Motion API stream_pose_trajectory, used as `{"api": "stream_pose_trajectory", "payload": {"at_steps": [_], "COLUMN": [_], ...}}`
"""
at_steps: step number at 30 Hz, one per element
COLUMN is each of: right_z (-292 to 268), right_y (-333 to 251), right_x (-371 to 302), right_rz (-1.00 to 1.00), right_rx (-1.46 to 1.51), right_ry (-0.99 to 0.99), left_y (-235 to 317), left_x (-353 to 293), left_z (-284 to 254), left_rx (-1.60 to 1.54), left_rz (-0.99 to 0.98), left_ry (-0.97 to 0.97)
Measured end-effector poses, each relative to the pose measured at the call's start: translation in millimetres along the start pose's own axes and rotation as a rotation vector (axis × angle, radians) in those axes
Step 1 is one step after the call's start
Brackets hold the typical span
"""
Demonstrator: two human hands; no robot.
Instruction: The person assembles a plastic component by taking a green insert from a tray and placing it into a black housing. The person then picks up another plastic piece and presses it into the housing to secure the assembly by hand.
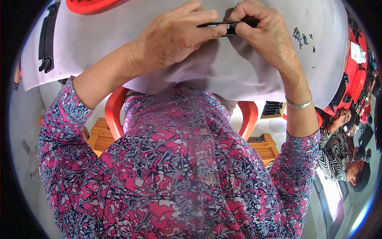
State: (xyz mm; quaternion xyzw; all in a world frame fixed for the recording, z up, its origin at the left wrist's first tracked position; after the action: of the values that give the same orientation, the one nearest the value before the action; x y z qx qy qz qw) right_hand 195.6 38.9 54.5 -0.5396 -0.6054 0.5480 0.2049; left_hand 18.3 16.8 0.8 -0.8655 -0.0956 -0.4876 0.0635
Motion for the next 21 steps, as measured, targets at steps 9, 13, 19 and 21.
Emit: {"api": "stream_pose_trajectory", "payload": {"at_steps": [9, 13, 19, 21], "right_z": [1.5, -18.4, -40.6, -52.4], "right_y": [-18.3, 12.0, 14.2, 7.7], "right_x": [-6.8, 7.6, 21.8, 9.8], "right_rz": [0.067, -0.065, -0.182, -0.317], "right_rx": [-0.082, -0.053, 0.076, -0.110], "right_ry": [-0.036, -0.033, -0.011, 0.182], "left_y": [8.6, 0.4, -17.6, -27.5], "left_x": [15.5, 41.8, 45.4, 28.0], "left_z": [-19.3, -21.3, -23.1, -15.0], "left_rx": [-0.184, -0.220, -0.263, -0.310], "left_rz": [-0.500, -0.503, -0.557, -0.363], "left_ry": [-0.559, -0.451, -0.360, -0.039]}}
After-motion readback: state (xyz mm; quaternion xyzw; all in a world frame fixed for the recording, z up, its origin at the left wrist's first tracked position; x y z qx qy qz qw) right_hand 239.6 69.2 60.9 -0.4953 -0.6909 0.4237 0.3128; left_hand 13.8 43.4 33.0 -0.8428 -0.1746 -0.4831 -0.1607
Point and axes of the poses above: each hand's wrist, its own x-axis towards the middle knuckle, its own z-axis out of the palm, y = z × x, the point moved 4 cm from there along x, towards the middle knuckle, and after that the axes turned 2 degrees about -x, right-handed, at the moved point
